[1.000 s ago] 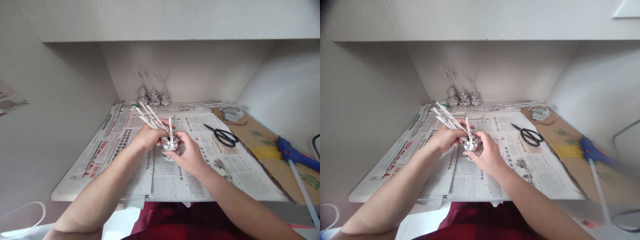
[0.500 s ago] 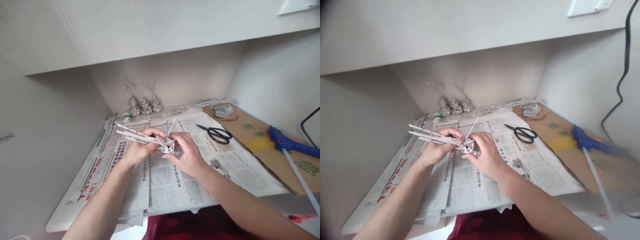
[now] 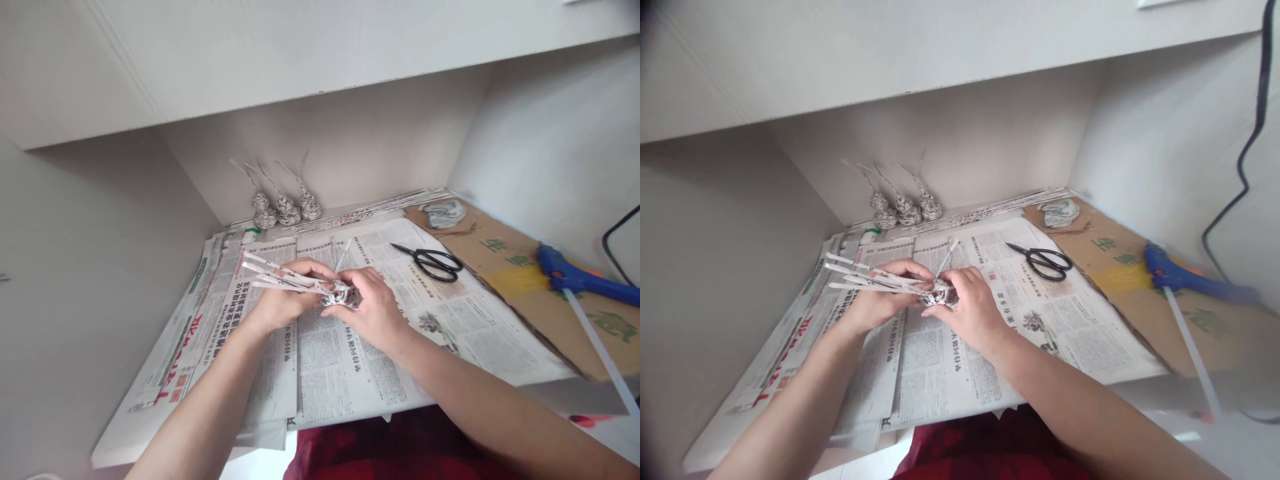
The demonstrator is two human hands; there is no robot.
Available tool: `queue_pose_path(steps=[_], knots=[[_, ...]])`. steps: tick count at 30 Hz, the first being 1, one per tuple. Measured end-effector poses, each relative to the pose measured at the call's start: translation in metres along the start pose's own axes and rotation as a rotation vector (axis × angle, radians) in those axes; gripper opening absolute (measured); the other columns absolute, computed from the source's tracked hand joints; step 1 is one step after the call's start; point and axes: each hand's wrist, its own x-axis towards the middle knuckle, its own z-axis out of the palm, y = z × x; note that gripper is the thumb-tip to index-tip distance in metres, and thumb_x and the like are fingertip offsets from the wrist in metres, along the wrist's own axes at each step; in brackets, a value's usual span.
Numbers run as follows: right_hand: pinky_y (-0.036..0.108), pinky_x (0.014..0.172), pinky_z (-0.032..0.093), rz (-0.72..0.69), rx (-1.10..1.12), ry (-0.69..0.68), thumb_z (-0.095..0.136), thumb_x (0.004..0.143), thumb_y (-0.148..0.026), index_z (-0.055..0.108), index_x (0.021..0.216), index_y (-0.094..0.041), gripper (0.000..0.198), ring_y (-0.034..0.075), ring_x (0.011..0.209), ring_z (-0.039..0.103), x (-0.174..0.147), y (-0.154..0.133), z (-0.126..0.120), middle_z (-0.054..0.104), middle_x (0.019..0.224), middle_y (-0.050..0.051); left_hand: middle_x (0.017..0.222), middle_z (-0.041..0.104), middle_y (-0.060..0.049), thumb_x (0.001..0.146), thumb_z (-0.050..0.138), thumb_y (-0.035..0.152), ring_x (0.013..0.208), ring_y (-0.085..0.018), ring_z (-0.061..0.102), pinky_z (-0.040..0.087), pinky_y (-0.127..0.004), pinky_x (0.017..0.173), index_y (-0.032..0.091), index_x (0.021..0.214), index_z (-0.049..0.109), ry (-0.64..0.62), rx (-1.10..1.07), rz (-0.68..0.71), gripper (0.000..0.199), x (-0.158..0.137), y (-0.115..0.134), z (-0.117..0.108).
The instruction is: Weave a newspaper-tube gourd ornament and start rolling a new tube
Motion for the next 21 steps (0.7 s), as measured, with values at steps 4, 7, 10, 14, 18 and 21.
queue_pose_path(steps=[4,7,10,14,18,21], knots=[[0.039,0.08,0.047,0.025,-0.024,-0.018,0.088,0.06,-0.037,0.058,0.099,-0.022,0.051,0.025,0.09,0.06,0.0,0.001,0.001,0.067,0.092,0.005,0.084,0.07,-0.005,0.075,0.071,0.014,0.073,-0.014,0.064,0.052,-0.026,0.069,0.015,0.089,0.071,0.024,0.058,0.008,0.014,0.003,0.001,0.005],[0.04,0.081,0.047,0.03,-0.035,-0.03,0.086,0.064,-0.034,0.058,0.099,-0.023,0.046,0.026,0.091,0.061,0.0,0.003,0.002,0.067,0.093,0.004,0.082,0.068,-0.006,0.078,0.068,0.016,0.077,-0.015,0.064,0.05,-0.027,0.073,0.015,0.084,0.073,0.057,0.156,0.058,0.007,0.005,-0.002,0.01],[0.041,0.083,0.047,0.032,-0.028,-0.034,0.083,0.068,-0.035,0.058,0.103,-0.024,0.045,0.026,0.094,0.062,0.0,0.005,0.002,0.067,0.098,0.005,0.083,0.069,-0.005,0.077,0.068,0.018,0.072,-0.014,0.063,0.05,-0.025,0.067,0.015,0.087,0.071,0.089,0.059,0.006,0.01,0.005,-0.007,0.013],[0.04,0.086,0.047,0.013,0.006,-0.055,0.081,0.07,-0.033,0.055,0.115,-0.026,0.052,0.026,0.1,0.062,-0.002,0.001,0.0,0.067,0.108,0.006,0.072,0.067,-0.002,0.074,0.071,0.022,0.052,-0.01,0.055,0.046,-0.022,0.05,0.014,0.088,0.068,0.164,-0.159,-0.134,0.016,0.005,-0.01,0.01],[0.04,0.086,0.046,-0.023,-0.009,-0.082,0.079,0.072,-0.035,0.054,0.118,-0.025,0.053,0.026,0.101,0.06,-0.004,-0.004,0.0,0.067,0.108,0.006,0.064,0.063,-0.001,0.07,0.073,0.021,0.049,-0.01,0.052,0.044,-0.022,0.045,0.012,0.081,0.067,0.198,-0.262,-0.137,0.016,0.006,-0.009,0.005],[0.045,0.088,0.042,-0.02,-0.06,-0.117,0.08,0.069,-0.045,0.058,0.109,-0.023,0.051,0.028,0.1,0.059,0.0,-0.006,0.0,0.069,0.102,0.006,0.064,0.063,0.0,0.067,0.076,0.02,0.05,-0.01,0.052,0.043,-0.022,0.045,0.012,0.08,0.067,0.184,-0.352,-0.134,0.017,0.006,-0.01,0.004]])
